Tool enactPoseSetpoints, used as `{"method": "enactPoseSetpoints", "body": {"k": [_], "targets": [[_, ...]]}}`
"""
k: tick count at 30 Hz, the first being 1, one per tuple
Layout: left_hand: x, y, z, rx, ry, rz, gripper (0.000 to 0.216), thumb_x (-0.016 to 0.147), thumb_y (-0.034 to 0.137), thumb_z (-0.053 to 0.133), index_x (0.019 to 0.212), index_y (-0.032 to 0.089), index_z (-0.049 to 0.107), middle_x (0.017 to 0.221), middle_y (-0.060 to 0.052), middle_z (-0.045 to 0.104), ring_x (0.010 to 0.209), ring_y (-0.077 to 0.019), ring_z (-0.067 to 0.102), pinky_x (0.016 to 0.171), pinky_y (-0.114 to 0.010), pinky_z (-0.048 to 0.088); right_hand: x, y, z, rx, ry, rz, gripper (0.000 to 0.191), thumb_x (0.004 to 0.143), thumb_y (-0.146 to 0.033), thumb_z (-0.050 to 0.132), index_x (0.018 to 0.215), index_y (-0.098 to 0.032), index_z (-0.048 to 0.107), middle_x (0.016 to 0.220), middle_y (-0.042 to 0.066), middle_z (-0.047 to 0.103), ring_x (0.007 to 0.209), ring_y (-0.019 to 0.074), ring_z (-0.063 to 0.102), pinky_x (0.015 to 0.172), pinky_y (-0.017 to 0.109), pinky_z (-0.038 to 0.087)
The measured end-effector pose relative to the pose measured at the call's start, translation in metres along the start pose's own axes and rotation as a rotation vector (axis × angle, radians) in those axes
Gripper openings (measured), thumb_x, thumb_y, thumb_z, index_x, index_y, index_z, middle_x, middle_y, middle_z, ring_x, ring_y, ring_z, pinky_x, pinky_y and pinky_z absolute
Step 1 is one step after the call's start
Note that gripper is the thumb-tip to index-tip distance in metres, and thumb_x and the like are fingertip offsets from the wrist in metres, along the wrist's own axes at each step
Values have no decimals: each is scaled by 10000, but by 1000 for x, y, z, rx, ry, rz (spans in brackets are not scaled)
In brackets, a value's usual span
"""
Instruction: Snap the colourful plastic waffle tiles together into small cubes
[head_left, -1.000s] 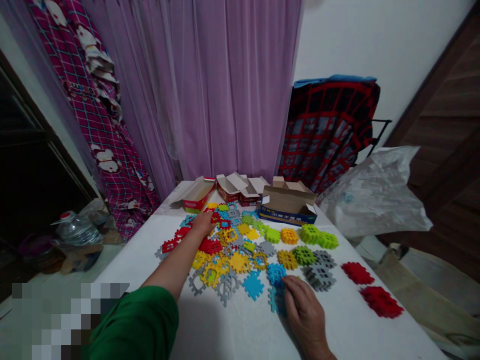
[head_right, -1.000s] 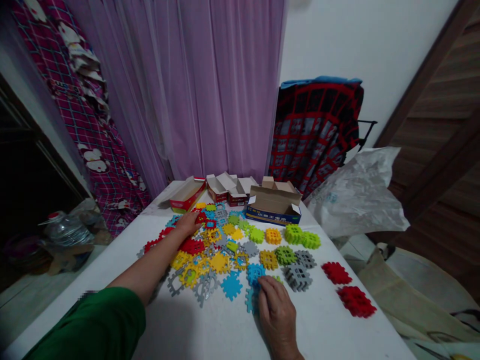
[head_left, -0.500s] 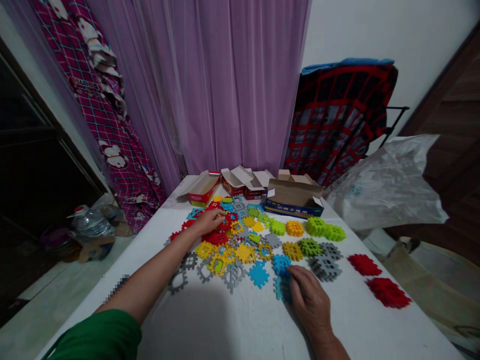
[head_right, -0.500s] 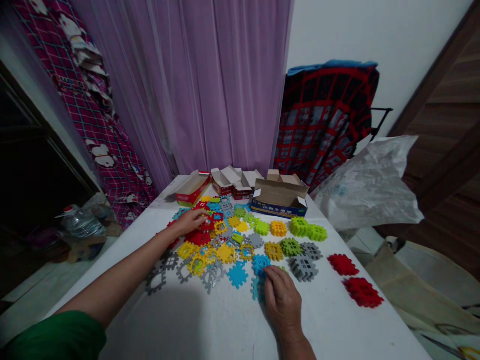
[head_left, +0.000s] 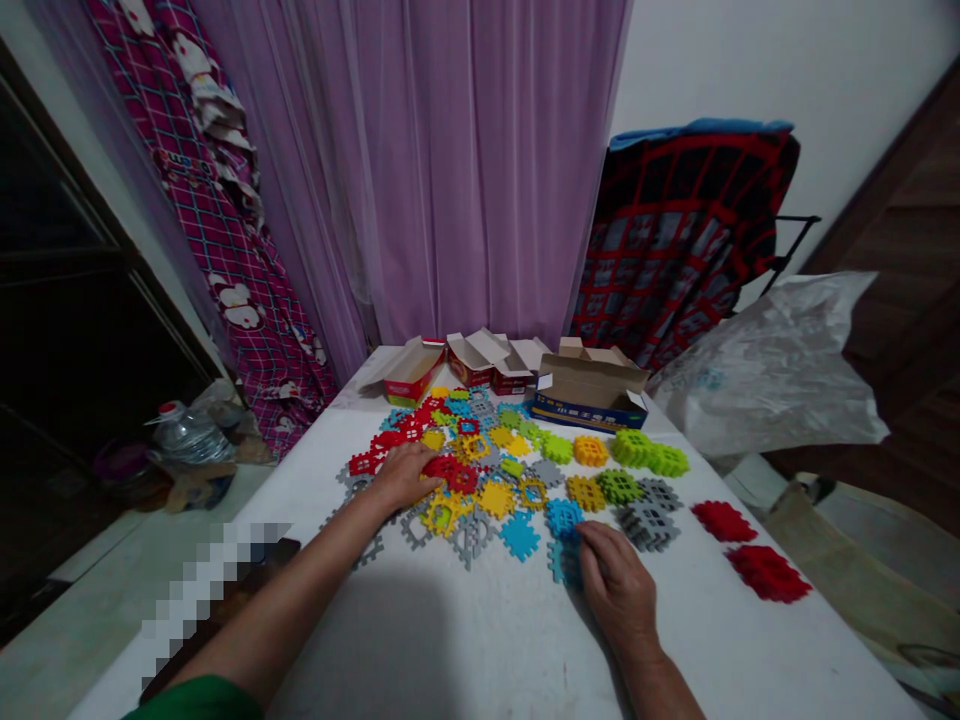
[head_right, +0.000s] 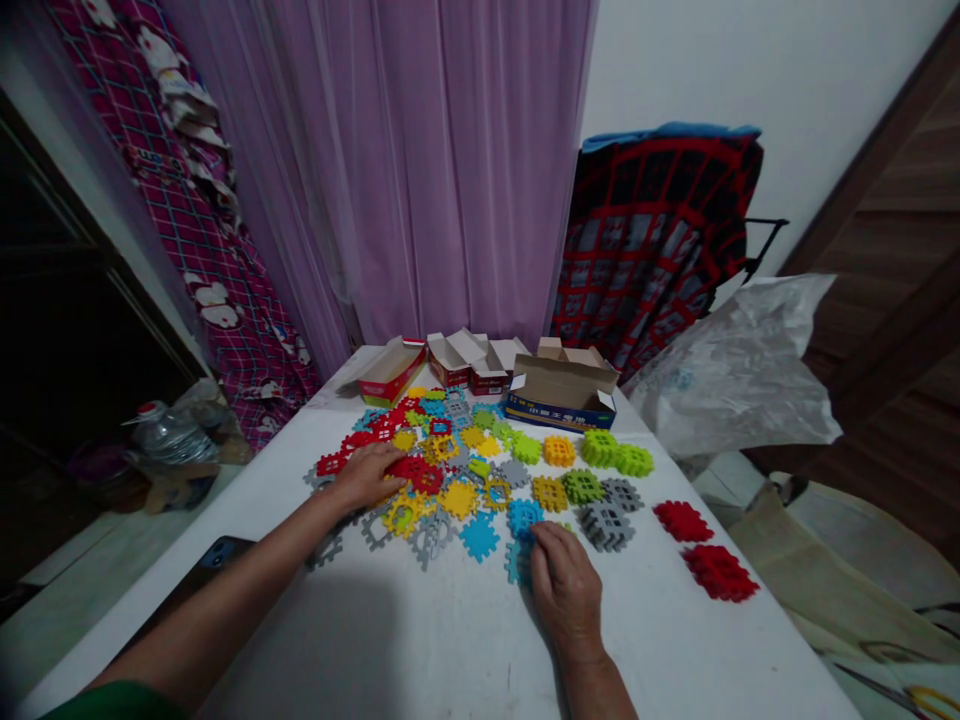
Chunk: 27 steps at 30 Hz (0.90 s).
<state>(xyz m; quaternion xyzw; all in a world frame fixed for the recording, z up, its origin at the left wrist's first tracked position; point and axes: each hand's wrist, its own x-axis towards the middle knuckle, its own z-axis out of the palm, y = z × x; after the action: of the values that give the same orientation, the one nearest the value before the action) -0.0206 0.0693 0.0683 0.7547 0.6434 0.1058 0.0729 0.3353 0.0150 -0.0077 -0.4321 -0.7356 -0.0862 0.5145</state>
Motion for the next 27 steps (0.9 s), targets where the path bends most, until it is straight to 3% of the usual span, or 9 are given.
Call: {"method": "enactPoseSetpoints", "body": {"k": [4,10,16,22,27], "targets": [[-6,13,-1,31,-17,-11,481,816,381,652,1276,243,638,1289,-102,632,1232,-297,538,1071,-423,379,0,-1,0,2,-10,-1,194,918,-202,524,1006,-198,696,971,68,721,903,193,683,819,339,567],[-1,25,1,-19,-98,135,550,815,383,652,1346,266,569,1412,-69,570,1308,-276,486,1115,-425,334,-1,-1,-1,3,-9,11,197,923,-200,515,1006,-193,693,966,67,718,899,189,684,819,336,565],[6,29,7,-1,-124,119,557,807,369,659,1341,240,569,1391,-84,588,1284,-290,514,1101,-438,352,0,-1,-1,9,-17,14,202,922,-197,511,1011,-198,692,970,65,719,906,190,684,820,332,562],[2,33,14,-51,-25,108,648,773,389,712,1375,216,542,1361,-113,601,1260,-309,524,1088,-461,357,1,-2,-1,7,-6,5,195,919,-185,513,1005,-200,688,964,66,716,903,190,683,815,330,564],[-8,51,25,-127,136,65,575,776,421,724,1307,236,601,1265,-96,647,1197,-294,557,1042,-447,398,1,-2,-1,-16,-15,3,196,922,-185,505,1014,-203,677,959,65,716,897,188,683,812,333,567]]}}
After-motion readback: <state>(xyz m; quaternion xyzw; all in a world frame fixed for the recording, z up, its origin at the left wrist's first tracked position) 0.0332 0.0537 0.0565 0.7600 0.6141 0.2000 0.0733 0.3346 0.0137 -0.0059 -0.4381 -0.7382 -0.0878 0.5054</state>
